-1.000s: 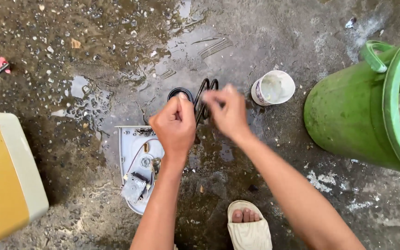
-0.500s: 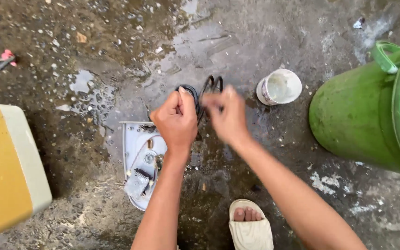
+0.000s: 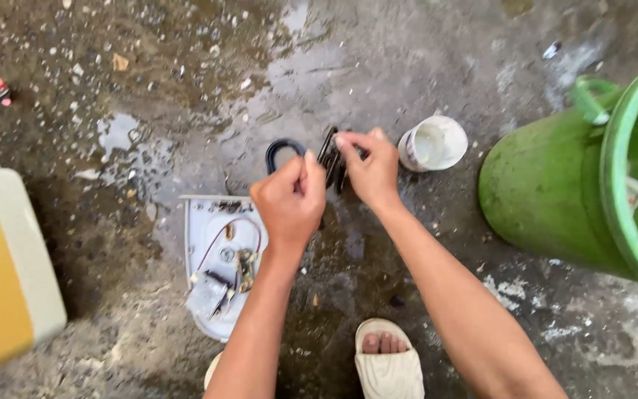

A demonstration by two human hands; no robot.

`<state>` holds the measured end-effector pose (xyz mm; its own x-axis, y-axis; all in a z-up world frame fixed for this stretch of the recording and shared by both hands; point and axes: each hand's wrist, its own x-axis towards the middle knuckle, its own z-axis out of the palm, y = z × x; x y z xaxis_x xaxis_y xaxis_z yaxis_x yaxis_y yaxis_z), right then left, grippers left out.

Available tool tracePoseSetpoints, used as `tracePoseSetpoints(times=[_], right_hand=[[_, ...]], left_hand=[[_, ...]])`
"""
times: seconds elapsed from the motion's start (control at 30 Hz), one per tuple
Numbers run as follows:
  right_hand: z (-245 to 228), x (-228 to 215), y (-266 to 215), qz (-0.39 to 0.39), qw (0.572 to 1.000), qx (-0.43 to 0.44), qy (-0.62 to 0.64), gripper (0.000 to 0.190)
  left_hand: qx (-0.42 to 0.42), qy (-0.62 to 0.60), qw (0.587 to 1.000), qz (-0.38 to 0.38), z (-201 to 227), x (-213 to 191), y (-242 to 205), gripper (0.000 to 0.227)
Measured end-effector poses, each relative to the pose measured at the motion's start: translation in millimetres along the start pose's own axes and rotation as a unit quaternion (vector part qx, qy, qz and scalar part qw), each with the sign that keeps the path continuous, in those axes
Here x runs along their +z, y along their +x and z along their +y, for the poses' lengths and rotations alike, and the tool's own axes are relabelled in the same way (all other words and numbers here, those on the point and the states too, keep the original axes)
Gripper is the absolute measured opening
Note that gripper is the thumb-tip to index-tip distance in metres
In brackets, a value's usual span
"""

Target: Scrubbing mineral deposits and scale off a water heater heating element using steel wool and water on a concrete floor.

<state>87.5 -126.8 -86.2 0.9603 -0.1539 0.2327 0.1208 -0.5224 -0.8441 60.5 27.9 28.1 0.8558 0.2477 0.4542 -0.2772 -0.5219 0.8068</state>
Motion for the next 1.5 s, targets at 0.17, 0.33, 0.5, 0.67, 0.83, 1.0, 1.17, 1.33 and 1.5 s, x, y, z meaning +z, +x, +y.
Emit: tracePoseSetpoints(times=[0.17,0.33,0.5,0.67,0.83,1.0,1.17,1.33,1.5], right_hand=[[-30.5,2.5,-32.8,-0.035,0.998,0.013,0.048,0.008],[29.6,-4.9,7.6,-0.005,0.977,0.202,-0.065,0.01],[-18.3,-16.2,-17.3,0.042,0.923,0.309,0.227,0.022],[-14.5,-16.9,-33.2,0.041,0.876,0.346,0.333,0.025],[-1.8,-21.0,-38.3,0.003,0.93,0.308,0.202,0.024],[-2.9,-36.4,-64.3,0.0,0.967,0.242,0.081,0.026],[-11.1,-59.6,-104.2,0.005,0.968,0.246,0.046,0.027],[-16.8,-76.0,-111.4,0.024,0.948,0.296,0.117,0.024],[-26.6,-74.6,-94.5,-0.006,0.893,0.339,0.295,0.028]], left_hand=[[-0.018,-0.026,1.0,-0.001,-14.5,-3.4,0.7,0.05],[0.0,-0.049,0.997,-0.06,1.9,-20.6,-21.9,0.053],[0.167,-0.009,0.969,-0.181,9.9,-26.2,-66.6,0.048],[0.366,0.038,0.904,-0.218,6.9,-22.5,-84.8,0.037],[0.404,0.091,0.866,-0.28,-37.4,-25.3,-106.8,0.028],[0.319,0.055,0.874,-0.361,-61.3,-14.4,-145.7,0.02],[0.137,0.148,0.912,-0.356,-56.8,-22.2,-129.1,0.006],[-0.099,0.169,0.922,-0.333,-66.0,-4.0,-130.8,0.033],[-0.154,0.141,0.903,-0.376,-61.9,-0.9,-134.0,0.019]])
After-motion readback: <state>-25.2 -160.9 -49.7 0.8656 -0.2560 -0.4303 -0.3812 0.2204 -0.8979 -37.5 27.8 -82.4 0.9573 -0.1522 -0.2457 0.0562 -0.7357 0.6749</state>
